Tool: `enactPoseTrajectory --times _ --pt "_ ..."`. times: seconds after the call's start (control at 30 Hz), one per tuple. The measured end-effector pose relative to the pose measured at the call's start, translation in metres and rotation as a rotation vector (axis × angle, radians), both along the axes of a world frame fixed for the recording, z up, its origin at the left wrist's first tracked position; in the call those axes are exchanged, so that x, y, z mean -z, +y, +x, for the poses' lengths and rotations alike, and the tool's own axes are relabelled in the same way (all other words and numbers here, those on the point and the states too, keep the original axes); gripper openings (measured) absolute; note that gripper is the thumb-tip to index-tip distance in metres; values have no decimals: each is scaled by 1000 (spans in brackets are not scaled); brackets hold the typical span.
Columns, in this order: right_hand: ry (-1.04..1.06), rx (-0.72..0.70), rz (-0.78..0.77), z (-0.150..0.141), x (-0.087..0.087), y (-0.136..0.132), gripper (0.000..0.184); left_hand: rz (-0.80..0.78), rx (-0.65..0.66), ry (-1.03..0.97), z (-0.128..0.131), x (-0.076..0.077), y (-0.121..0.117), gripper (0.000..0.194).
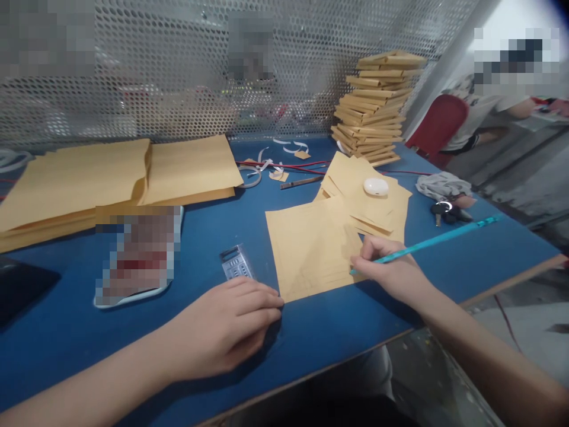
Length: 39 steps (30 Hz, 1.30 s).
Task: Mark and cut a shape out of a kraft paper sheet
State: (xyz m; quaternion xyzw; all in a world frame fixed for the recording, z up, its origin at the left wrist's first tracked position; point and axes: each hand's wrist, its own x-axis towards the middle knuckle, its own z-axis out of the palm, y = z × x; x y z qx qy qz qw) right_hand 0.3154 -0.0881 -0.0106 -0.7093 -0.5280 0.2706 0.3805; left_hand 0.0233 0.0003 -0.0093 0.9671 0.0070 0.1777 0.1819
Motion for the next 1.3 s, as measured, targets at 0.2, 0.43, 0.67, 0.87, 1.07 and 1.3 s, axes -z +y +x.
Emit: enactPoseTrajectory --times 0.2,0.43,0.67,0.87,1.07,1.3 --pt "-12 -3 -27 0 -1 0 30 0 6 8 -1 1 0 25" --pt "-29 8 -7 0 -1 0 29 -6 2 13 -1 0 0 25" --pt "-18 0 6 0 -1 0 29 0 2 12 -2 2 0 24" --pt "-113 42 90 1 -3 1 30 6 -5 -7 0 0 0 25" --pt "-112 8 66 0 -5 1 30 9 -5 -8 0 -2 0 25" --pt "-104 -4 26 -1 -3 1 30 6 -4 6 1 -3 0 25"
